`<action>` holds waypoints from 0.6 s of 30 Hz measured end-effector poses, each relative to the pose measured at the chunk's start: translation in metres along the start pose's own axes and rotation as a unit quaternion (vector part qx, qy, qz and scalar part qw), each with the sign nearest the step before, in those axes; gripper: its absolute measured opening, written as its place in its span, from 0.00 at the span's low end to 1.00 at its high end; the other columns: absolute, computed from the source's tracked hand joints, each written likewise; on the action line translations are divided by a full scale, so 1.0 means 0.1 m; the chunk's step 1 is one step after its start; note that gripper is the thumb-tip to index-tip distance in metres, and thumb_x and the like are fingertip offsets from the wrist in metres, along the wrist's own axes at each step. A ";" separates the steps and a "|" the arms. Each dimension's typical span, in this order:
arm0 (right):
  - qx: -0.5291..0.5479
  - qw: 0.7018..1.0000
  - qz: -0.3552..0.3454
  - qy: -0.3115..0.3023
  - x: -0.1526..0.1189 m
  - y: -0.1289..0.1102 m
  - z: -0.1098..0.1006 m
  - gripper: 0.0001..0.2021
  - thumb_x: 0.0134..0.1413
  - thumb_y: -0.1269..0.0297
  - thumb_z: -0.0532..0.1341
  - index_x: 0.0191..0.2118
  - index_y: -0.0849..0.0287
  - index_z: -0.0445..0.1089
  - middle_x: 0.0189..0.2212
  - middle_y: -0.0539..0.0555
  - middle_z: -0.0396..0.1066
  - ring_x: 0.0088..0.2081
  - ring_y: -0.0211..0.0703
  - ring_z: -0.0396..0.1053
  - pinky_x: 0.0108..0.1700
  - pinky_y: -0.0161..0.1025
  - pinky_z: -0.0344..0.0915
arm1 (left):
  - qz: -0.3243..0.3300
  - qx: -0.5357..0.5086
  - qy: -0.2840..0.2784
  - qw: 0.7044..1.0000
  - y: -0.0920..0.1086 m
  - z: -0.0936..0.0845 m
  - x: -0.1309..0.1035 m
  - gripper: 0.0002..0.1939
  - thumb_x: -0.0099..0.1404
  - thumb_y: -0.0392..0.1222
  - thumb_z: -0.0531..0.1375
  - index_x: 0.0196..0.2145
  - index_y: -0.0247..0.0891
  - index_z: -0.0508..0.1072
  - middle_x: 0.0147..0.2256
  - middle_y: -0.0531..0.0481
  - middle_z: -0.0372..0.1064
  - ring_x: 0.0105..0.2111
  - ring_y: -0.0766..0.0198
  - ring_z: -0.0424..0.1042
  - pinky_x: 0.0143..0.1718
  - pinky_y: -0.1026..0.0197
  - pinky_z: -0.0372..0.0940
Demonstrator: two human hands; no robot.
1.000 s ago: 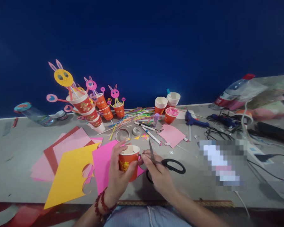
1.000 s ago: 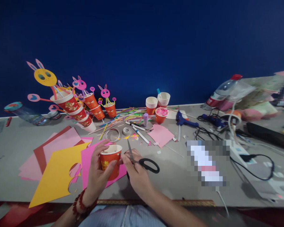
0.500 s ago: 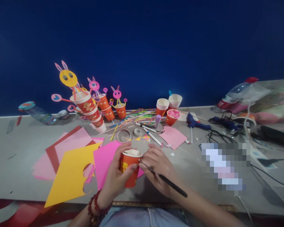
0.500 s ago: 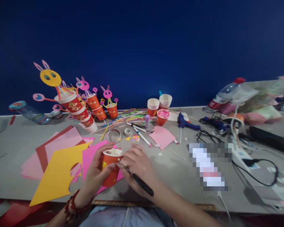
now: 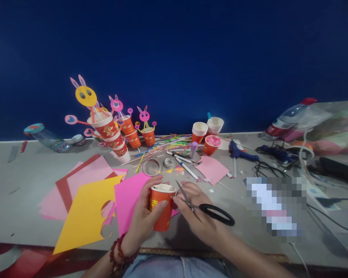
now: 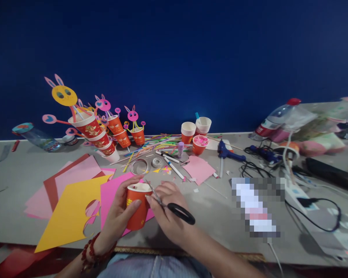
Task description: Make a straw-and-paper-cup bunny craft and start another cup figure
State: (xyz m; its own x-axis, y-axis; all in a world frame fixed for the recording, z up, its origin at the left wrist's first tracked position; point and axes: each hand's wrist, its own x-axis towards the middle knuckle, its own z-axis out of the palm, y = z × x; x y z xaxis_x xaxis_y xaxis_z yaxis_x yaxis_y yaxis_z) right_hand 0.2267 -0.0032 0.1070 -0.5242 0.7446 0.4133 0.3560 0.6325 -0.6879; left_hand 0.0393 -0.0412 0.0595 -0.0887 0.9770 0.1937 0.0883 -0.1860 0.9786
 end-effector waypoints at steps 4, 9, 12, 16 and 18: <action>-0.050 0.998 -0.047 0.016 -0.01 0.07 0.06 0.16 0.71 0.67 0.52 0.29 0.56 0.68 0.26 0.51 0.71 0.33 0.44 0.69 0.55 0.49 0.65 | -0.034 0.014 -0.039 0.999 0.03 -0.04 0.02 0.26 0.66 0.42 0.63 0.61 0.47 0.65 0.59 0.42 0.66 0.56 0.49 0.70 0.56 0.47 0.66; -0.168 0.970 -0.175 0.010 0.02 0.24 0.10 0.14 0.71 0.66 0.55 0.31 0.55 0.70 0.25 0.50 0.72 0.32 0.44 0.67 0.56 0.49 0.63 | -0.078 -0.008 -0.064 0.995 0.11 -0.09 0.05 0.27 0.66 0.45 0.64 0.61 0.48 0.66 0.58 0.43 0.69 0.49 0.52 0.74 0.46 0.53 0.73; -0.196 0.958 -0.210 0.021 0.03 0.27 0.02 0.14 0.70 0.65 0.56 0.31 0.55 0.71 0.26 0.51 0.73 0.31 0.44 0.68 0.51 0.47 0.66 | -0.107 -0.064 -0.053 0.991 0.07 -0.08 0.05 0.28 0.67 0.49 0.64 0.63 0.49 0.64 0.59 0.43 0.68 0.49 0.52 0.75 0.46 0.53 0.74; -0.072 0.987 -0.141 0.000 -0.06 0.22 -0.13 0.13 0.69 0.66 0.54 0.32 0.55 0.72 0.28 0.53 0.74 0.30 0.42 0.70 0.35 0.39 0.67 | -0.050 -0.120 -0.008 0.992 -0.06 -0.03 0.05 0.34 0.61 0.58 0.66 0.61 0.48 0.62 0.63 0.40 0.60 0.56 0.44 0.71 0.53 0.46 0.71; 0.038 0.998 -0.058 0.008 -0.14 0.21 -0.15 0.15 0.70 0.63 0.53 0.33 0.55 0.74 0.29 0.54 0.74 0.30 0.42 0.71 0.31 0.37 0.67 | 0.007 -0.129 -0.005 0.992 -0.11 0.00 0.05 0.37 0.57 0.60 0.69 0.59 0.48 0.62 0.59 0.40 0.62 0.56 0.42 0.72 0.53 0.44 0.71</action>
State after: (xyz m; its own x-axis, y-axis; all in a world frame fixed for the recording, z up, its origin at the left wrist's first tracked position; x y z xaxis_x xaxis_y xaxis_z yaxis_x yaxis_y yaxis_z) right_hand 0.2529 0.0030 0.0952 -0.5462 0.6715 0.5008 0.2337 0.6962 -0.6787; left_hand 0.0377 -0.0344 0.0497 -0.0790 0.9749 0.2081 -0.1669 -0.2188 0.9614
